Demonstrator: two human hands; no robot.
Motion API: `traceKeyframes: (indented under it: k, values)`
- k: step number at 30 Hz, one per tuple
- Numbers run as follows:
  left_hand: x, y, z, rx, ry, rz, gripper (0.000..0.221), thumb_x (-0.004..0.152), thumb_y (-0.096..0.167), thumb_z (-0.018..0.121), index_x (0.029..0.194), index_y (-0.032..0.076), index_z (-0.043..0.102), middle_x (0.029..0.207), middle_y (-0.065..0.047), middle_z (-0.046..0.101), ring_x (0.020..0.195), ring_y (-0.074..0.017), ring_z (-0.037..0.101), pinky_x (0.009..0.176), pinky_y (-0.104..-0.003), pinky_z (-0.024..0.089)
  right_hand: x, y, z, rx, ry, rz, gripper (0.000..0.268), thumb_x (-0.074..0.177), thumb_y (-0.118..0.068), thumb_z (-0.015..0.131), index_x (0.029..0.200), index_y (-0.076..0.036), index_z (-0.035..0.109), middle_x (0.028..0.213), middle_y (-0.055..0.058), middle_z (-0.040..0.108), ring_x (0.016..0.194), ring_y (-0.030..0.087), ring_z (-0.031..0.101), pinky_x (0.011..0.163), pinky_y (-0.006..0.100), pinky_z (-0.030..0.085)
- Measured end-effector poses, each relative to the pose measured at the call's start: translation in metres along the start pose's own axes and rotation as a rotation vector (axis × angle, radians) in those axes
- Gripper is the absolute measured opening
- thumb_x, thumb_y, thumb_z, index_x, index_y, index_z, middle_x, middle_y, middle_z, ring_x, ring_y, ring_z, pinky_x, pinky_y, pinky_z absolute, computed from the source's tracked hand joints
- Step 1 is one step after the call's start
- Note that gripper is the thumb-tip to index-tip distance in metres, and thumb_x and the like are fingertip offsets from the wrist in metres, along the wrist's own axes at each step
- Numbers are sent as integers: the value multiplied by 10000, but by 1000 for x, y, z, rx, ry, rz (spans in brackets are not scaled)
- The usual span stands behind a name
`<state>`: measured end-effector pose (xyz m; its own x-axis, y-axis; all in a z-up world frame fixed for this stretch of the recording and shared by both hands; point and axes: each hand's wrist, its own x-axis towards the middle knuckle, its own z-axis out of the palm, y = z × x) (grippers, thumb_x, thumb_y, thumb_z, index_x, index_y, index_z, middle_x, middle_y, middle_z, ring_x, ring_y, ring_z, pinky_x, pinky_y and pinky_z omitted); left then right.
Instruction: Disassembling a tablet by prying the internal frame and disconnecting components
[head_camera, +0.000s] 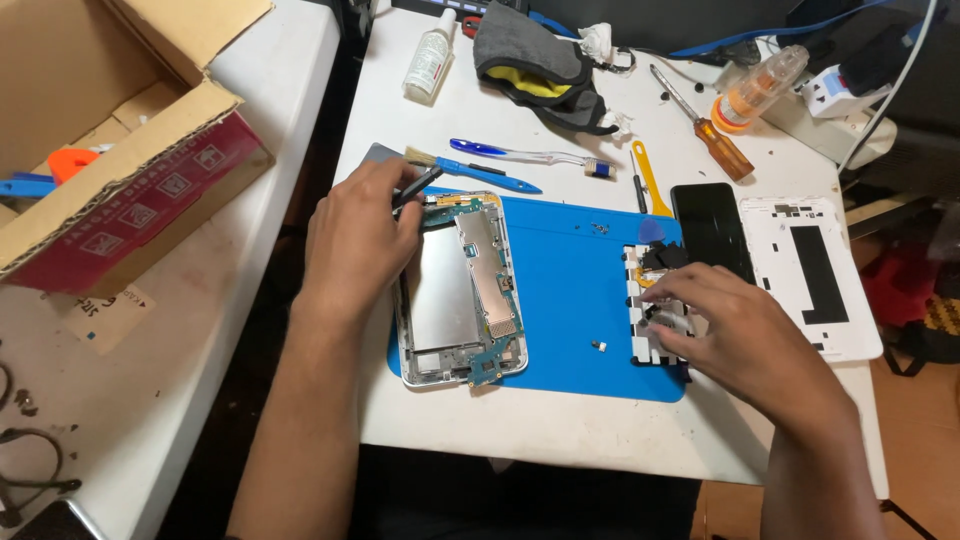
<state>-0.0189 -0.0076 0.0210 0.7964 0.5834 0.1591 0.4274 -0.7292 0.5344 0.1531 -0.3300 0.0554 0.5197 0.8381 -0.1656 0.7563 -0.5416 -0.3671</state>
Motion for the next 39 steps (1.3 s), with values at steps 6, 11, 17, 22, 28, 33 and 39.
traceKeyframes:
  k: [6, 11, 17, 22, 28, 33, 39]
  values:
    - [1, -9, 9, 49, -25, -4, 274, 908, 227, 568, 1144, 158, 688, 1087, -86, 703, 960, -428, 649, 743, -602, 492, -11, -15, 8, 4, 41, -16, 326, 798, -331, 803, 1110, -237, 779, 1144, -50, 760, 1071, 164, 669, 889, 358, 517]
    - [1, -7, 6, 58, -75, 3, 259, 940, 296, 612, 1136, 159, 713, 1065, -67, 690, 953, -405, 658, 747, -584, 503, -13, -29, 51, -96, 111, -87, 251, 815, -357, 802, 1047, -261, 804, 1073, -31, 720, 1053, 211, 574, 870, 433, 400]
    - [-1, -10, 7, 58, -101, 19, 367, 946, 380, 662, 1196, 120, 727, 1137, -91, 690, 989, -400, 662, 774, -573, 501, -23, -24, 58, -10, 192, -5, 178, 834, -277, 788, 999, -209, 781, 997, -21, 764, 971, 170, 640, 846, 379, 483]
    - [-2, -4, 1, 61, -149, 0, 388, 921, 402, 687, 1216, 151, 718, 1144, -96, 701, 1004, -410, 658, 793, -582, 496, -24, -11, 35, 11, 233, 225, 205, 881, -261, 733, 1076, -200, 752, 1071, 10, 756, 932, 165, 618, 768, 357, 510]
    - [-4, -8, 0, 79, -138, 21, 370, 917, 414, 698, 1178, 153, 676, 1084, -109, 681, 985, -419, 651, 758, -578, 497, -18, -48, 52, 21, 282, 189, 402, 864, -371, 745, 1221, -188, 721, 1164, 42, 731, 1073, 208, 610, 873, 372, 502]
    - [-3, -5, -11, 76, -266, -38, 471, 807, 474, 805, 1136, 163, 677, 1144, -119, 657, 1012, -406, 645, 779, -546, 485, -15, -104, 102, 7, 162, 113, 1071, 719, -750, 760, 1578, -226, 393, 1403, 68, 543, 1176, 272, 514, 929, 463, 399]
    - [-10, 5, -20, 137, -210, 9, 430, 838, 475, 784, 1120, 168, 679, 1062, -140, 707, 960, -457, 658, 710, -574, 490, -17, -127, 134, -63, 293, 171, 1456, 504, -868, 863, 1626, -201, 217, 1550, 77, 447, 1258, 328, 450, 895, 511, 378]
